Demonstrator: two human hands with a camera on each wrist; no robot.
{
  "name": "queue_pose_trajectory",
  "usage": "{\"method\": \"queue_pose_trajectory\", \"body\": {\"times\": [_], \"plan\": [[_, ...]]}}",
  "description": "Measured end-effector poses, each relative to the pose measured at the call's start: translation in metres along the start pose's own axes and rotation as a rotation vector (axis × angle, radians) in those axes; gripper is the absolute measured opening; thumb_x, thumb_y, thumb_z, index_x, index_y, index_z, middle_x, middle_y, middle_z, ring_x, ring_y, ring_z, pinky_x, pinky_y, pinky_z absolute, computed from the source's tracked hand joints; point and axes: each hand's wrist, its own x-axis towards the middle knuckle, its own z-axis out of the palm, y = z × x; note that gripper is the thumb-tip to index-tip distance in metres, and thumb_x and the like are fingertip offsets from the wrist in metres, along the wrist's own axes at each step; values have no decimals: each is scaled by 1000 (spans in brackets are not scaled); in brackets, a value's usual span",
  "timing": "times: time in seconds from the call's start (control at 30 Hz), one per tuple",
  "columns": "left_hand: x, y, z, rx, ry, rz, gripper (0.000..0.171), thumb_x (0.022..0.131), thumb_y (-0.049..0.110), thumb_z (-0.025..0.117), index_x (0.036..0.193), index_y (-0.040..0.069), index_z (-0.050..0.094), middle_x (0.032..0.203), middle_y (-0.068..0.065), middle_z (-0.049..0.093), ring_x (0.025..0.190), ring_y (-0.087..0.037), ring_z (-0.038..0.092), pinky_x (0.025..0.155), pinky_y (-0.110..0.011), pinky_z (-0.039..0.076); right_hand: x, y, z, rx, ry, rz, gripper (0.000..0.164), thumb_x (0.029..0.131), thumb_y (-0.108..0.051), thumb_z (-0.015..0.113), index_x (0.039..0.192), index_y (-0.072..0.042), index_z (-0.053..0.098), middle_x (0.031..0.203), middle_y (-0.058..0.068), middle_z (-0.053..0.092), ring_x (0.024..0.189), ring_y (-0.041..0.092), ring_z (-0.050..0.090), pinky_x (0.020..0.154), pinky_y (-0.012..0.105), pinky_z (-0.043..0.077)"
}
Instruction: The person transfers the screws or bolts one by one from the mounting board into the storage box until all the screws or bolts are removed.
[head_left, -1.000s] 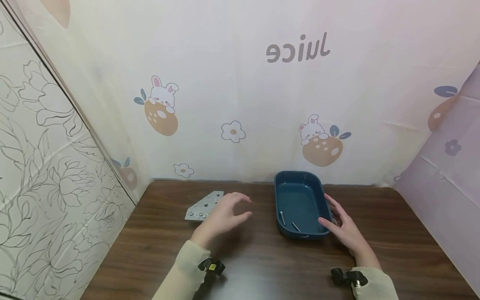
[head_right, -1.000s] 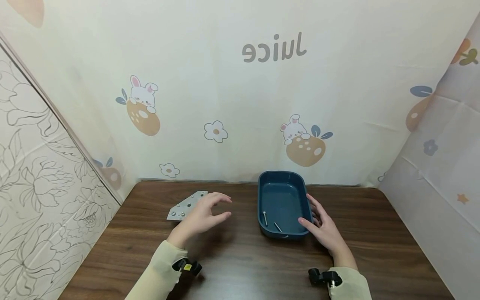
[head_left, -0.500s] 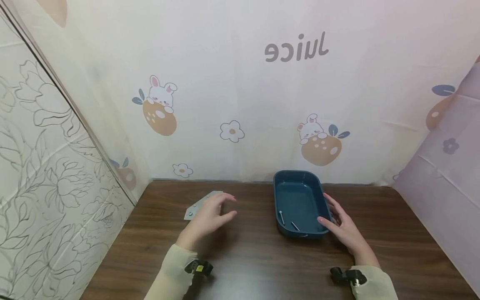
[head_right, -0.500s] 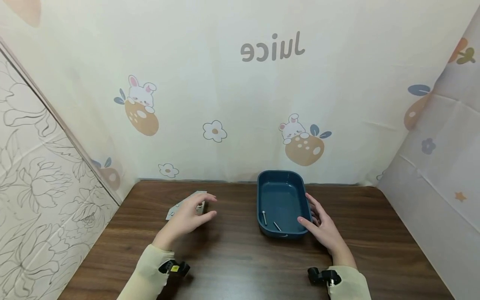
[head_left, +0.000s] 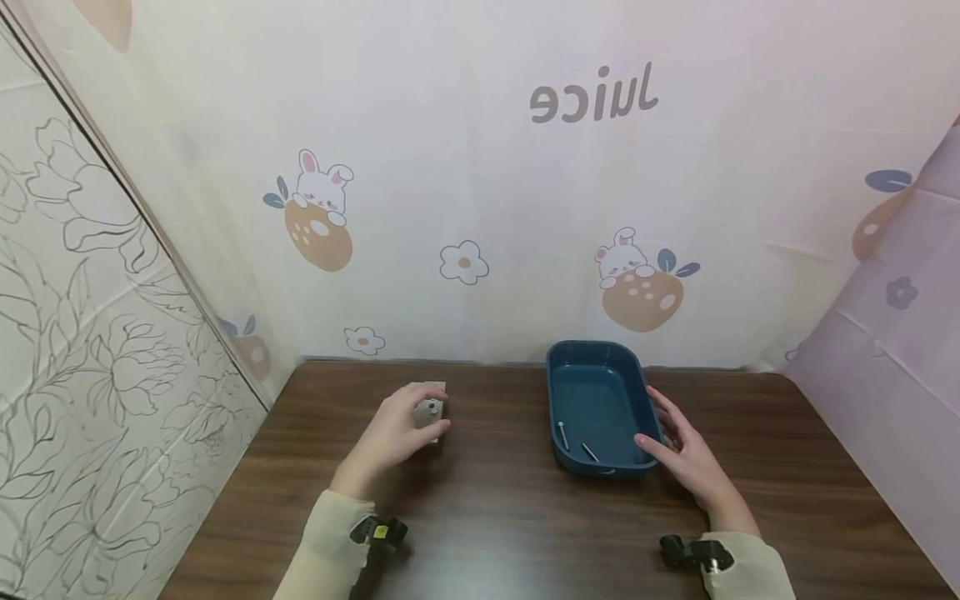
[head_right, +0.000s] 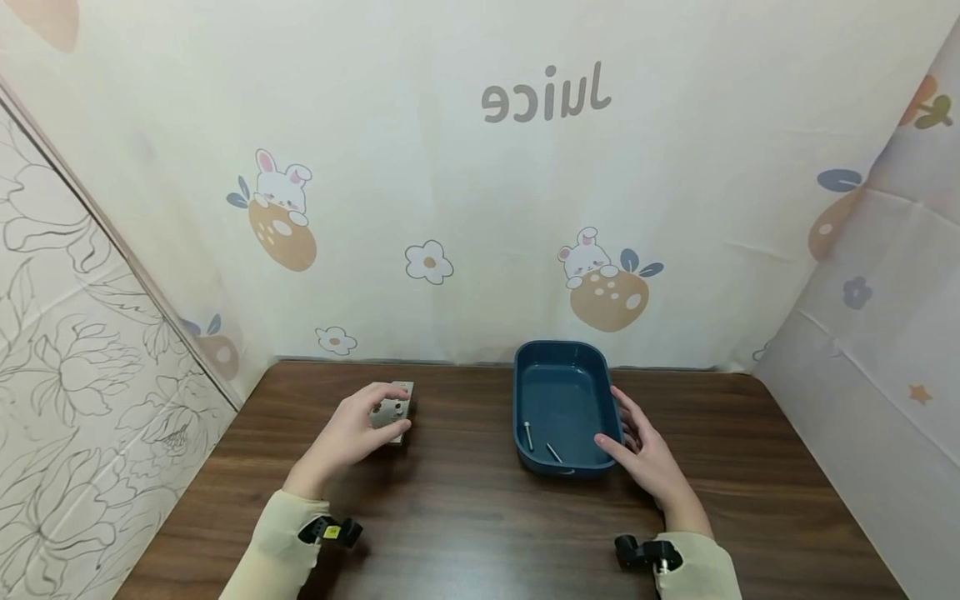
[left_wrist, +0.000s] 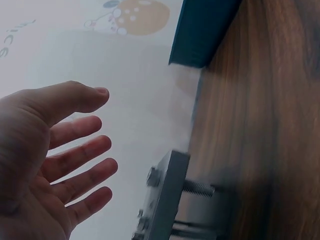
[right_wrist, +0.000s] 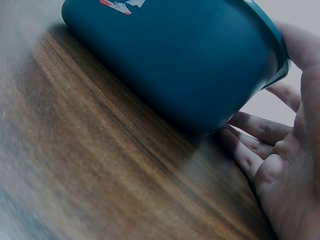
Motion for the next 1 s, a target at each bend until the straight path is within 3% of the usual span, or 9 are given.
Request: {"method": "queue_pose_trajectory", "body": {"times": [0.3, 0.73, 1.0], "plan": [[-2, -12, -10, -39, -19, -49, 43, 87, 30, 80, 125, 13, 68, 126, 6, 63, 119, -20, 61, 96, -44, 51, 1, -1, -1, -10, -3, 4, 80, 99, -30, 65, 160, -41, 15, 160, 22, 30, 143, 44, 31, 108, 72, 27], [-5, -19, -21, -25, -59, -98, 49, 86, 30, 82, 129, 13, 65, 131, 3, 62, 125, -19, 57, 104, -46, 46, 1, 0, -1, -14, -7, 5, 81, 99, -30, 65, 161, -40, 14, 160, 22, 29, 143, 45, 30, 108, 72, 27], [-7, -25, -18, -18, -94, -93, 47, 85, 27, 83, 126, 13, 66, 135, -1, 60, 125, -20, 56, 103, -46, 47, 2, 2, -1, -14, -10, 3, 80, 99, -31, 65, 161, -40, 14, 160, 22, 29, 143, 45, 31, 107, 72, 28]]}}
